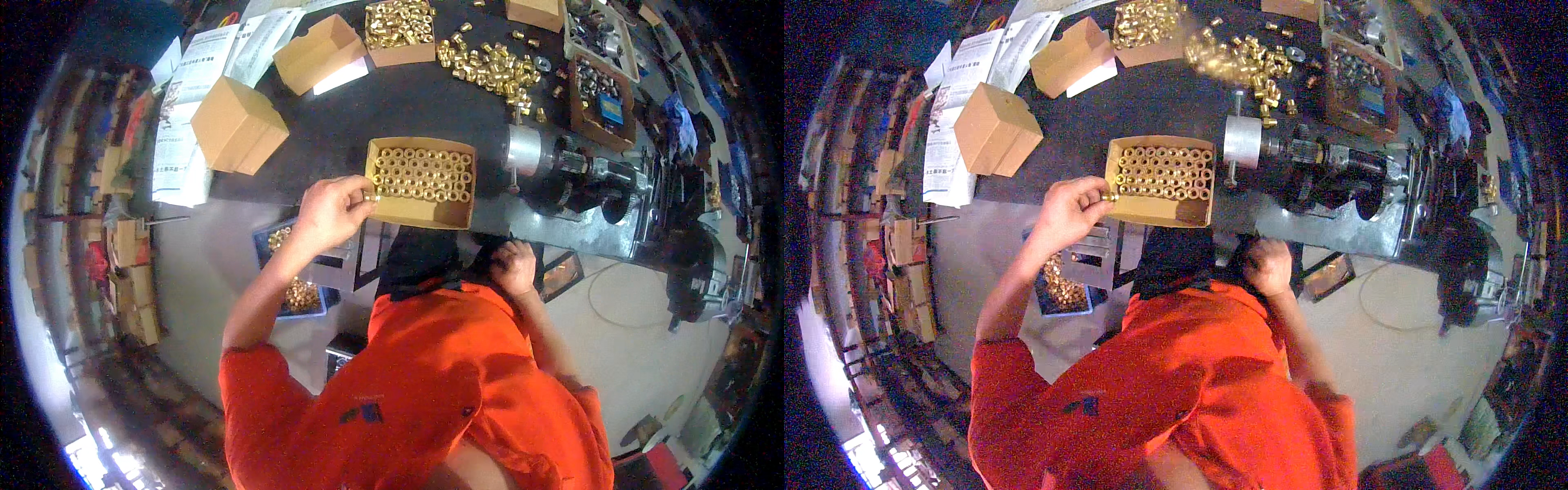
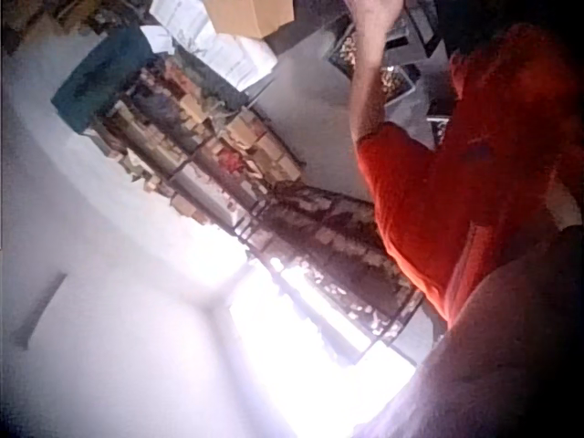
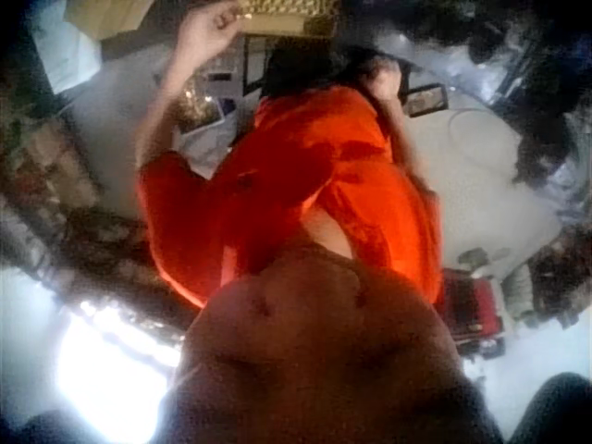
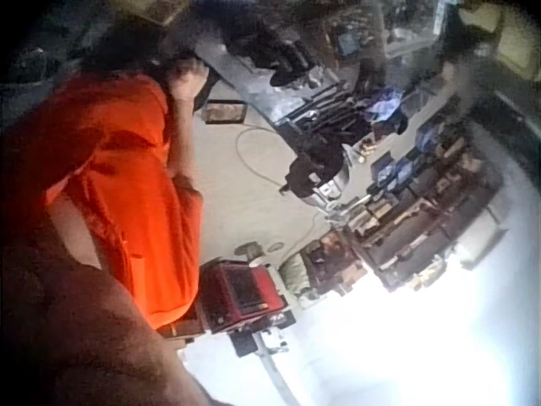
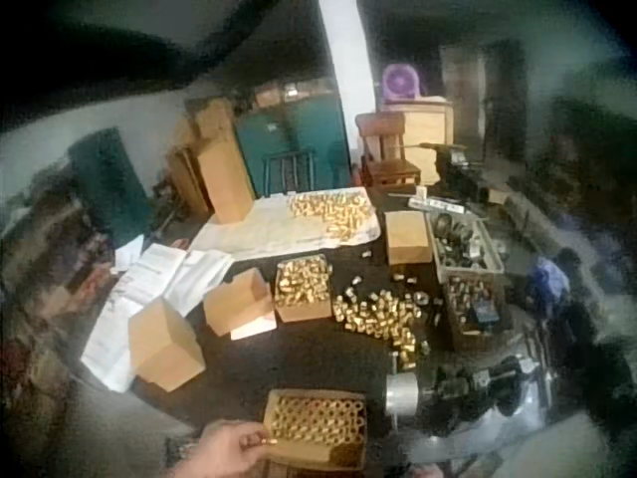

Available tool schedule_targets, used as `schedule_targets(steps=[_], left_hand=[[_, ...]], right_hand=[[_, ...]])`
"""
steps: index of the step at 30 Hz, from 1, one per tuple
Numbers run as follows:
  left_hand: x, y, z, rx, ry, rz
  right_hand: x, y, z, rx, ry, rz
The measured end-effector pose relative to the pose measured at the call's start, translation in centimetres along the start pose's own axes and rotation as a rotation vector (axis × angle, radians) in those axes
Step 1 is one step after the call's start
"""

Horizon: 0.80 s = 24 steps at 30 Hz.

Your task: The person repeatedly picks up brass cartridge cases from a tray and places them into a cardboard box. The person also handles a white paper or label near the end of the clip.

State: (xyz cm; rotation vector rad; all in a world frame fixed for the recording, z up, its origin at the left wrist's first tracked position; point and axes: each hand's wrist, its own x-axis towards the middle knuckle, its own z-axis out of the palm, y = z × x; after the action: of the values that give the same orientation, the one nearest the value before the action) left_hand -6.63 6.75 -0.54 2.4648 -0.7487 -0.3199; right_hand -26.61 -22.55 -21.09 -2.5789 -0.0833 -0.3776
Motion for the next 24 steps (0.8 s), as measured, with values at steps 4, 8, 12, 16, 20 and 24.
schedule_targets(steps=[4, 8, 12, 16, 20, 24], left_hand=[[0.7, -0.8, 1.3, 0.116, -0.082, -0.065], [1.0, -0.2, 1.4, 0.22, -0.137, -0.187], [1.4, 1.0, 1.3, 0.31, -0.178, -0.277], [1.2, 0.6, 1.9, 0.365, -0.108, -0.229], [1.0, 0.1, 2.4, 0.385, -0.059, -0.218], [1.0, 0.6, 2.4, 0.367, -0.045, -0.215]], right_hand=[[-0.2, 0.0, 0.1, -0.011, 0.019, -0.006], [-0.3, 0.2, 0.3, 0.021, 0.048, 0.009], [0.1, -0.4, -0.1, 0.009, 0.03, 0.011], [0.2, -0.5, -0.3, 0.049, 0.051, 0.01], [0.1, -0.4, -0.5, 0.091, 0.046, 0.026], [-0.1, -0.2, -0.4, 0.074, 0.021, 0.031]])
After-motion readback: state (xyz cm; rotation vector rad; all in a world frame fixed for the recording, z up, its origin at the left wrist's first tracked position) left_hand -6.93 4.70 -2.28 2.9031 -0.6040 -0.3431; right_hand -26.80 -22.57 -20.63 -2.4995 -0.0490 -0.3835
